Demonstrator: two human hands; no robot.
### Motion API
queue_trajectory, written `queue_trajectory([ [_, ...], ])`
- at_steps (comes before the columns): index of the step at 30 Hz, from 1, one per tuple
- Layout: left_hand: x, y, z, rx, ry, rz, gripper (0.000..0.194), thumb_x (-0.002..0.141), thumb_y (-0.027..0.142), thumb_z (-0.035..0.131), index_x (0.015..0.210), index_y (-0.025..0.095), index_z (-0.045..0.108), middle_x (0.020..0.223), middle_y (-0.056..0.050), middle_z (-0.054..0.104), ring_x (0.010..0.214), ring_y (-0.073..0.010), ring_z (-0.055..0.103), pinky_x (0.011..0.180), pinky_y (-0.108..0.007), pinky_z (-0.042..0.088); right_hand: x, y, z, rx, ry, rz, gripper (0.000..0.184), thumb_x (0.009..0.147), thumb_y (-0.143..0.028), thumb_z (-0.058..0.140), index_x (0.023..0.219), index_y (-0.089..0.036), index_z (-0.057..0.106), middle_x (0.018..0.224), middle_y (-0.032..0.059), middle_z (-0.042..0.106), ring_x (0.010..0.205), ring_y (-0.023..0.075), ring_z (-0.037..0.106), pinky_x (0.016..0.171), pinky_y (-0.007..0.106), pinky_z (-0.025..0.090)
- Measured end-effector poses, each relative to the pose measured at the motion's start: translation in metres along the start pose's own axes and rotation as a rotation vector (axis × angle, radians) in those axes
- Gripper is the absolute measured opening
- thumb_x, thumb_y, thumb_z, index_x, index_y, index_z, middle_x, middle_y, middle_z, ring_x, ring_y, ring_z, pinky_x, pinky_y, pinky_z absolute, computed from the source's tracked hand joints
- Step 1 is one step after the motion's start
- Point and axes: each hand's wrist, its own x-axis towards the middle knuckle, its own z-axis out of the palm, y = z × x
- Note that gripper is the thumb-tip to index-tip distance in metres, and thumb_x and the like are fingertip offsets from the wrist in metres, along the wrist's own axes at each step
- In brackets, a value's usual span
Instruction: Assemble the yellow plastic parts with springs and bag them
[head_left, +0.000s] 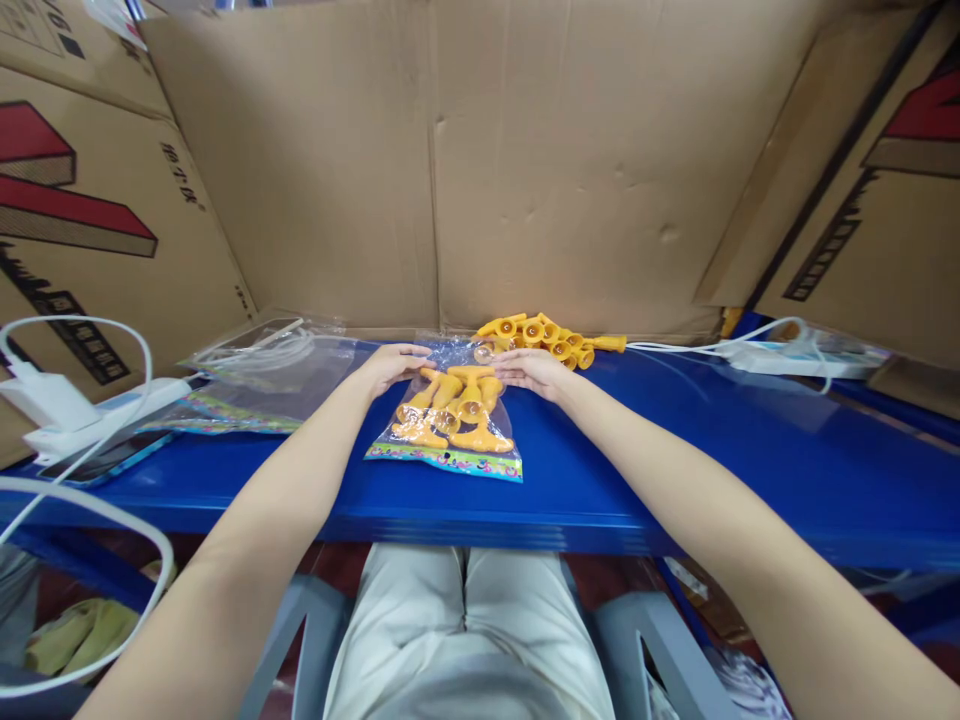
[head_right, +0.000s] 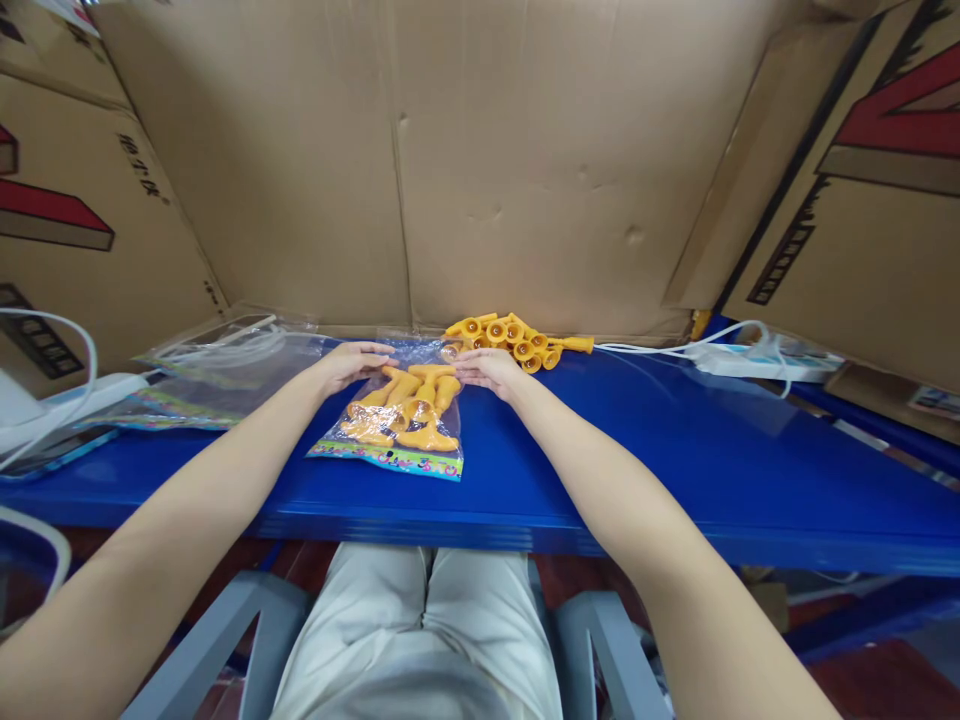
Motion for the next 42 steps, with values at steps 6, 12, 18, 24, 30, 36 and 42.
queue_trajectory([
  [6,-0.001,-0.004,-0.009,0.003,-0.067,0.031,0.024,0.062,0.008,0.075,0.084,0.017,0.073,0.086,-0.007,0.076,0.082,-0.0171,0.07,0.085,-0.03,0.054,0.007,0.005,-0.01,-0.023,-0.059,-0.086,0.02,0.079,0.002,0.057,0.075,-0.013,0.068,0.074,0.0048,0.072,0.065,0.0104,0.068,0.076,0.026,0.056],
  [12,0.001,-0.005,-0.009,0.148,-0.018,0.061,0.012,0.056,0.006,0.073,0.064,0.016,0.072,0.072,-0.006,0.074,0.074,-0.0175,0.069,0.082,-0.032,0.055,0.005,0.009,-0.007,-0.112,-0.064,-0.197,0.029,0.072,0.007,0.051,0.057,-0.015,0.065,0.067,0.0018,0.07,0.063,0.0087,0.065,0.075,0.024,0.055],
  [18,0.007,-0.004,-0.004,0.55,0.037,0.24,0.02,0.056,0.0,0.052,0.051,0.017,0.063,0.057,-0.001,0.067,0.064,-0.0149,0.064,0.074,-0.029,0.052,0.0,0.0,-0.002,-0.353,-0.109,-0.301,0.03,0.071,0.003,0.048,0.052,-0.014,0.062,0.063,0.0011,0.067,0.06,0.0084,0.06,0.068,0.02,0.052],
  [24,0.006,0.003,-0.001,0.911,0.1,0.516,0.024,0.058,0.004,0.041,0.051,0.019,0.058,0.067,-0.002,0.067,0.074,-0.0163,0.062,0.08,-0.026,0.047,0.006,-0.001,0.005,-0.575,-0.104,-0.338,0.034,0.08,-0.034,0.064,0.053,-0.015,0.056,0.054,0.0015,0.06,0.056,0.0109,0.058,0.06,0.021,0.049],
  [30,0.002,0.007,0.007,0.928,0.096,0.755,0.02,0.062,0.007,0.04,0.056,0.019,0.054,0.08,-0.005,0.065,0.084,-0.0173,0.06,0.084,-0.028,0.046,0.014,-0.017,0.008,-0.572,-0.316,-0.222,0.039,0.061,-0.034,0.082,0.088,-0.016,0.062,0.068,0.0006,0.066,0.058,0.0109,0.059,0.051,0.019,0.046],
  [36,-0.008,0.01,0.015,0.885,0.152,0.852,0.02,0.067,0.006,0.039,0.06,0.019,0.052,0.095,-0.007,0.064,0.094,-0.0174,0.057,0.088,-0.029,0.044,0.018,-0.036,0.016,-0.41,-0.573,0.126,0.02,0.076,-0.029,0.072,0.087,-0.012,0.069,0.08,0.0076,0.072,0.064,0.014,0.065,0.063,0.025,0.054],
  [42,-0.016,0.015,0.017,0.856,0.215,0.828,0.023,0.073,0.005,0.038,0.061,0.018,0.053,0.11,-0.006,0.062,0.103,-0.0165,0.055,0.092,-0.027,0.042,0.02,-0.034,0.032,-0.281,-0.634,0.326,0.021,0.076,-0.019,0.072,0.096,-0.012,0.068,0.09,0.0087,0.074,0.08,0.0168,0.07,0.077,0.03,0.056],
])
